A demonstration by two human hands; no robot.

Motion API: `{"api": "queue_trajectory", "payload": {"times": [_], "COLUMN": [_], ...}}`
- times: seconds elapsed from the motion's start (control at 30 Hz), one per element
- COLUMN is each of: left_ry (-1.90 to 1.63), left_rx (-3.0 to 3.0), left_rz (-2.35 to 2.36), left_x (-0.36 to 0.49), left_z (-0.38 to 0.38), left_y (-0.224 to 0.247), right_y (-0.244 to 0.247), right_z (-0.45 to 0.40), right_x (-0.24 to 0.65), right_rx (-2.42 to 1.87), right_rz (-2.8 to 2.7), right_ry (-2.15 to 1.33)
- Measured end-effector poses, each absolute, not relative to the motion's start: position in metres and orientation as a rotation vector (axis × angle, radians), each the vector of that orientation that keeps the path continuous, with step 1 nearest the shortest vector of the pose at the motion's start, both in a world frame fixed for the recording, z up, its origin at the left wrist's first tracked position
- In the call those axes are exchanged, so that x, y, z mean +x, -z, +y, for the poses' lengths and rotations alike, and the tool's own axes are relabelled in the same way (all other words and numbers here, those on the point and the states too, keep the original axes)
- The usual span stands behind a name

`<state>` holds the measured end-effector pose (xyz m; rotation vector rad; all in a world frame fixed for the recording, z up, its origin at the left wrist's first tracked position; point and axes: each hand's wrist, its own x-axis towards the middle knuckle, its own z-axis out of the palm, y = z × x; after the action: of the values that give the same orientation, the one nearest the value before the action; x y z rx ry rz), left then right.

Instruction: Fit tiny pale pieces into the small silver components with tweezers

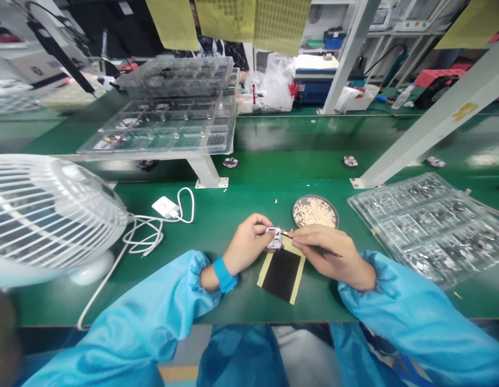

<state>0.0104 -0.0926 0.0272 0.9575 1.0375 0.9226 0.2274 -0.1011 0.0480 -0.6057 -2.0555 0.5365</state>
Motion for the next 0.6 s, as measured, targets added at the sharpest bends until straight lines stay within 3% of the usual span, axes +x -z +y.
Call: {"api": "queue_trajectory", "payload": {"times": [0.6], "left_ry": [-0.929], "left_rx": [0.937], "left_rz": [1.027], "left_x": [0.0101], "left_z": [-0.0923], "left_y": [-0.0262], "right_y": [-0.0478], "right_z": [-0.1005], "right_x": [0.2271], "right_rx": [-0.678], "right_rz": [-2.07], "right_ry": [-0.553]}}
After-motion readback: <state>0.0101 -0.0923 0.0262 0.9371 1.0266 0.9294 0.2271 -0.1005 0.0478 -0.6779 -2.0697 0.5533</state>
